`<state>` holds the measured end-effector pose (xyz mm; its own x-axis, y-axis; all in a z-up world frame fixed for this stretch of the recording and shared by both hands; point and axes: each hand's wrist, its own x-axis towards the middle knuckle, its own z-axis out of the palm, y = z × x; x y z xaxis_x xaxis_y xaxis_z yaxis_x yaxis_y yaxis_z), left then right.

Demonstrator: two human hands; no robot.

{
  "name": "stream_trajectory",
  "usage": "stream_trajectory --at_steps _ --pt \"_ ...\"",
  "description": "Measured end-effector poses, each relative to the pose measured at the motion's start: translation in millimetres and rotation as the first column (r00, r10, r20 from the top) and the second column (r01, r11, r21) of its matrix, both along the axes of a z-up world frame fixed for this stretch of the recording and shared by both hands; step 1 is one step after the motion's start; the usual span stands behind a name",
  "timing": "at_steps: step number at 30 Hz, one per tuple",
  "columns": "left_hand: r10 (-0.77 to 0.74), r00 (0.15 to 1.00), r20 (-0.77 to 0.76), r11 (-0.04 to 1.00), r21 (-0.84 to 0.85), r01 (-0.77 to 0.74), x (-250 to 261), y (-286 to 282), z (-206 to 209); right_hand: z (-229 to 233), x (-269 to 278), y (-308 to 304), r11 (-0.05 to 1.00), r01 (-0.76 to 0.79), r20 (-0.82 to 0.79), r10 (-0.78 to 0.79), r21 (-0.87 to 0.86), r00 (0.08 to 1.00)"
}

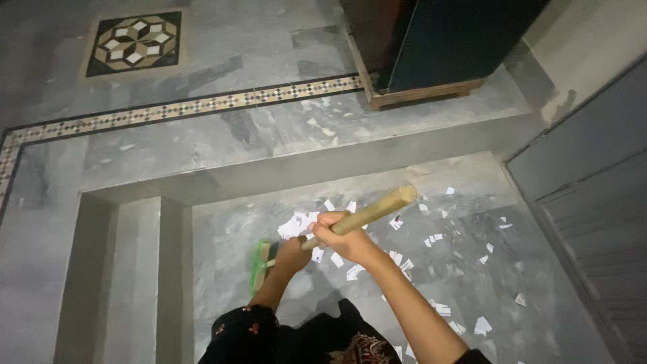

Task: The person sweeps scattered small white paper pieces on a tiled floor using a broom. They gather the debris into a pile by moving the broom back and forth across the floor surface.

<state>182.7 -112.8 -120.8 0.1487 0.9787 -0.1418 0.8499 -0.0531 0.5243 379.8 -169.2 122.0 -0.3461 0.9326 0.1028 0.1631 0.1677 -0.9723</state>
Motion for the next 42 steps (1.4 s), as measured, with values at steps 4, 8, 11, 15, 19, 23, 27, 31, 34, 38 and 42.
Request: stream_trajectory --at_steps 4,8,11,15,19,23,27,31,34,38,42 --pt "-0.219 0.971 -0.093 0.943 0.238 0.235 43.9 7.5 -30.5 10.6 29.1 -12.3 0.997 0.075 0.029 -0.076 0.016 0.997" --pt "-0.126 0.953 0.276 0.975 -0.144 0.170 94.9 -4.9 12.3 41.3 54.3 -25.6 0.988 0.157 0.121 -0.156 0.005 0.980" --pt "-0.185 0.960 0.211 0.961 -0.168 0.222 110.1 -16.2 50.1 58.8 54.3 -39.8 0.982 0.177 0.043 -0.174 -0.068 0.984" --pt "-0.185 0.977 0.108 0.973 -0.118 0.197 78.7 -36.6 98.1 71.8 33.0 -51.0 0.993 0.069 -0.096 -0.078 -0.092 0.992" --pt "-0.165 0.977 0.134 0.960 -0.204 0.190 -5.7 -37.9 128.6 87.3 -2.3 -43.2 0.975 -0.202 0.006 0.203 0.096 0.979" --pt "-0.317 0.945 -0.082 0.948 -0.024 0.316 -113.4 -28.2 134.1 98.3 -71.5 -36.8 0.927 -0.368 0.115 0.359 0.075 0.926" --pt "-0.191 0.963 0.188 0.978 -0.050 0.204 -203.9 -36.2 116.3 93.7 -157.9 -39.9 0.925 -0.353 0.170 0.329 0.139 0.929" --pt "0.115 0.915 0.385 0.993 -0.048 -0.105 -240.2 -53.6 74.2 91.7 -215.8 -56.6 0.967 -0.210 0.292 0.162 0.142 0.943" --pt "0.107 0.919 0.379 0.985 0.084 -0.149 -247.3 -57.1 57.8 78.5 -235.9 -69.5 0.967 -0.056 0.221 -0.001 0.248 0.975" --pt "0.173 0.855 0.489 0.967 0.083 -0.243 -217.8 -68.3 43.8 56.6 -227.9 -72.7 0.935 0.089 0.076 -0.122 0.344 0.990" --pt "0.182 0.837 0.516 0.970 0.043 -0.238 -149.8 -91.0 33.2 42.7 -181.1 -70.7 0.991 0.078 0.128 -0.091 0.107 0.988"
